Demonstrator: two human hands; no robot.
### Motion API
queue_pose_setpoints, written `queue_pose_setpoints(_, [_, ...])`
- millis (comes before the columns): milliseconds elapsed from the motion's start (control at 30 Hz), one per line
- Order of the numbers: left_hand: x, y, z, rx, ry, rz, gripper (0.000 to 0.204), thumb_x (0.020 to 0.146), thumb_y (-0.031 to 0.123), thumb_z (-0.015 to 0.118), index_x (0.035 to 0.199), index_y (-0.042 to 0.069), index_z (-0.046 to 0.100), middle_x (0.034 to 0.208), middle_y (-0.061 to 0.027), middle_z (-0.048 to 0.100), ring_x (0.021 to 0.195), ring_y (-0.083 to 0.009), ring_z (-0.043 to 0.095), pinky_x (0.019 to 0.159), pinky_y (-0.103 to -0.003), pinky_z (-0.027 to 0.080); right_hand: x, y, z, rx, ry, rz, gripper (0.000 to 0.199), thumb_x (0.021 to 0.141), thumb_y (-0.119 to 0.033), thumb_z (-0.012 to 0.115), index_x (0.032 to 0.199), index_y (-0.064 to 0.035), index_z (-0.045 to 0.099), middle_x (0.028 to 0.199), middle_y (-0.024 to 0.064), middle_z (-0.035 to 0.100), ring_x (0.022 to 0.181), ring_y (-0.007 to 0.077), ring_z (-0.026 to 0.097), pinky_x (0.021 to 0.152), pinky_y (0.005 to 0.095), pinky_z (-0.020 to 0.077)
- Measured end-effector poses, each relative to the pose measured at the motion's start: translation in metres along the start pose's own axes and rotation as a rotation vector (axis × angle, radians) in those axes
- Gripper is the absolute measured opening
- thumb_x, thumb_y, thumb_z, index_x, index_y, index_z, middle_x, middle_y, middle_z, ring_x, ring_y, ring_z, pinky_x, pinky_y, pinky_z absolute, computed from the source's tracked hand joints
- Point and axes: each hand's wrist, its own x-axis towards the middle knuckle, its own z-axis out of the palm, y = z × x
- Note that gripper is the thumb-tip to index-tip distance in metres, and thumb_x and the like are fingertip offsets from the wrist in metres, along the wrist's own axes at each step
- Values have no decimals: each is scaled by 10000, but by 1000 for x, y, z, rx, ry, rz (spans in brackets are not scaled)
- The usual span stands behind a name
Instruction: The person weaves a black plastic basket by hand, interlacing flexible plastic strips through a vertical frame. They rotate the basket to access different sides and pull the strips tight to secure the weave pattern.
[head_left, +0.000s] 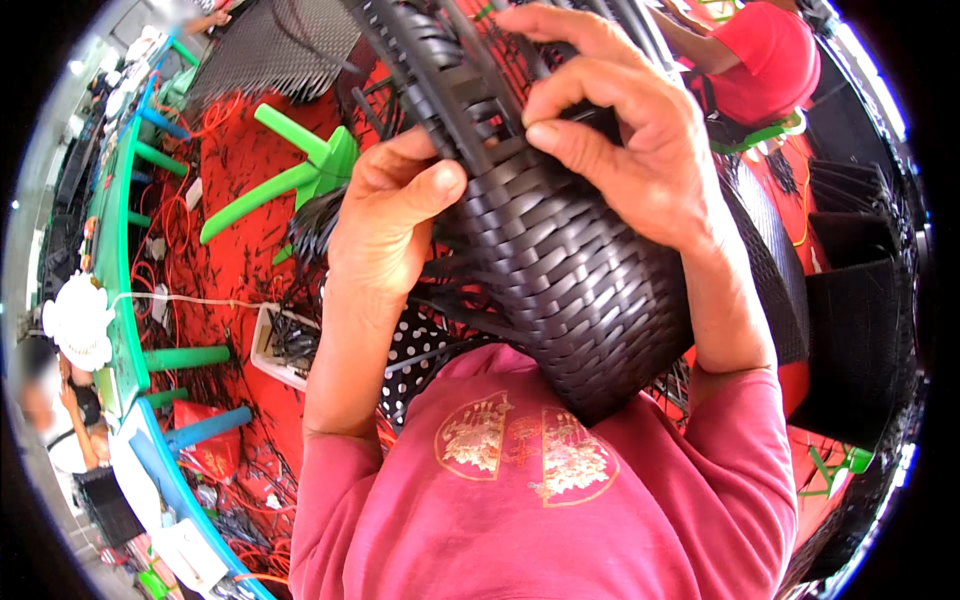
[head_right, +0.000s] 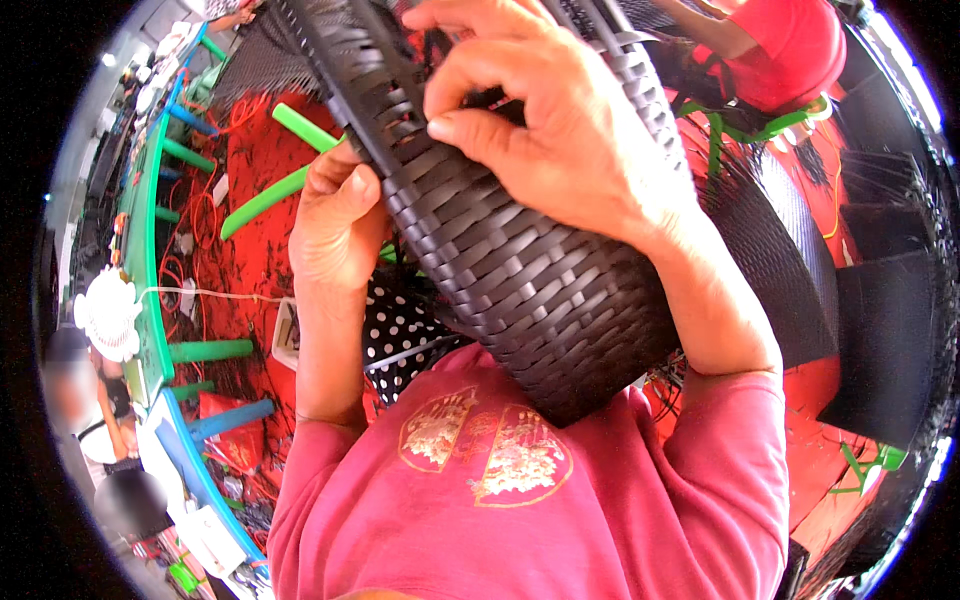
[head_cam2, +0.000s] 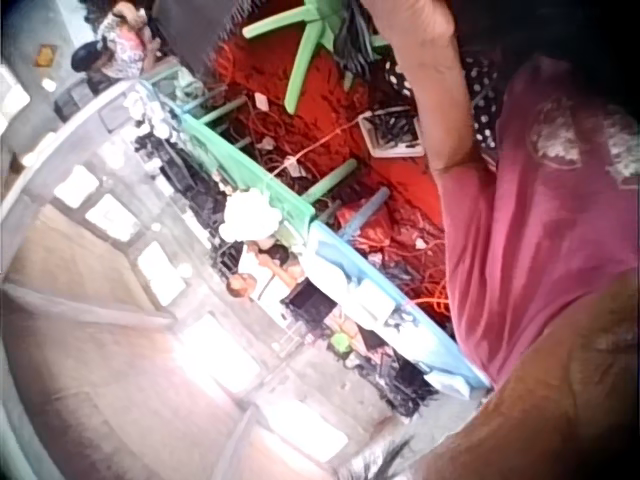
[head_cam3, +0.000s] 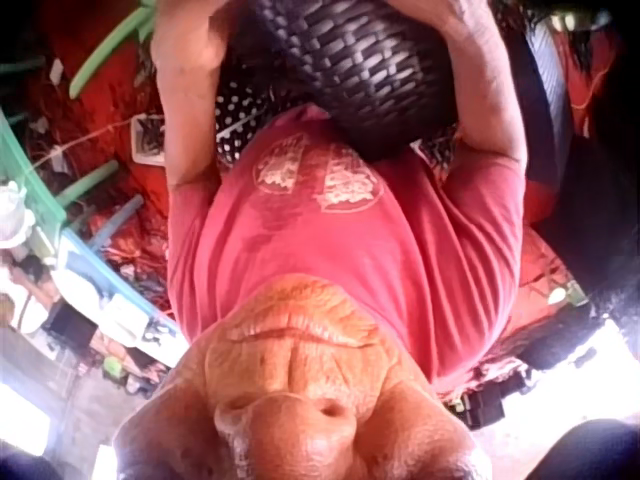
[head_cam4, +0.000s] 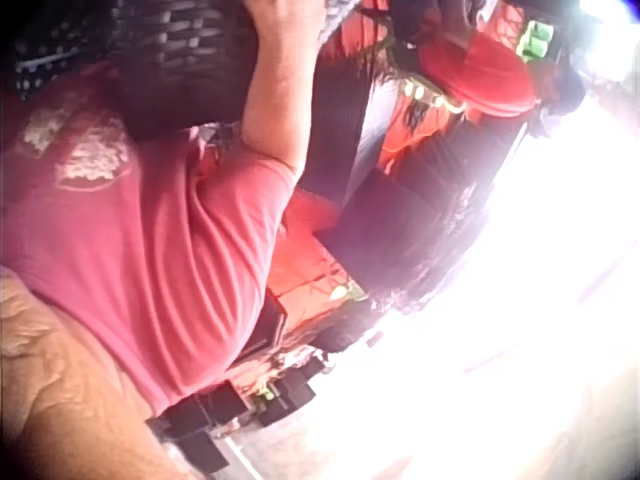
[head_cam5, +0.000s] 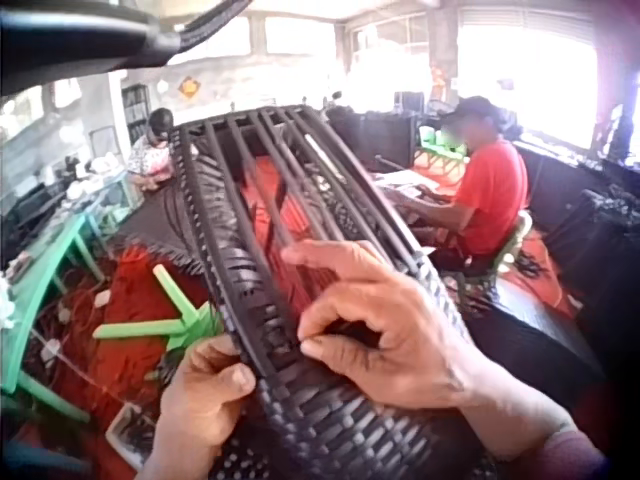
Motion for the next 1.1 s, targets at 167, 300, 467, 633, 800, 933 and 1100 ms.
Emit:
queue_pose_setpoints(167, [-6,3,-5,33,68,8,430,754,163,773,1094,-62,636,1046,-111,680,988,-214,623,957,-342,427,0,17,-59,255,633,510,151,893,-48,546,967,27,653,1045,87,636,910,128,607,826,278,472])
queue_pose_setpoints(300, [-5,1,-7,-32,4,20,319,768,88,744,1063,8,652,1145,-131,650,1094,-271,591,1018,-428,406,-36,70,-80,77,290,752,363,926,-353,570,1129,-58,628,1163,59,612,1119,169,540,936,338,409])
queue_pose_setpoints(467, [-5,0,6,-44,42,32,298,778,71,714,1061,6,649,1147,-133,647,1086,-276,595,1009,-435,417,-65,105,-59,486,146,869,448,963,-464,468,1113,-83,651,914,-46,578,839,57,486,793,274,400])
queue_pose_setpoints(633, [-10,-3,4,31,135,84,425,776,144,715,1146,-24,592,1168,-121,628,1083,-259,593,989,-412,437,-53,106,-50,607,276,922,455,953,-440,497,865,-18,643,776,-5,615,672,52,510,645,227,411])
queue_pose_setpoints(800, [-10,-3,2,37,126,84,431,774,148,723,1156,-9,598,1173,-114,629,1082,-255,594,987,-412,439,-43,101,-63,328,152,663,487,982,-415,453,802,-11,655,690,-18,571,668,43,487,646,255,388])
queue_pose_setpoints(933, [-10,-3,1,23,103,73,429,767,139,732,1154,2,607,1164,-110,635,1079,-254,597,991,-414,439,-37,87,-68,84,106,707,389,940,-360,528,722,-42,580,650,-32,477,623,39,422,584,247,345])
queue_pose_setpoints(1100, [-10,-1,2,-12,103,50,420,756,101,718,1147,-7,607,1146,-115,643,1074,-266,601,983,-422,449,-44,76,-62,48,277,666,354,877,-211,625,615,-77,430,593,-73,357,558,17,332,491,224,267])
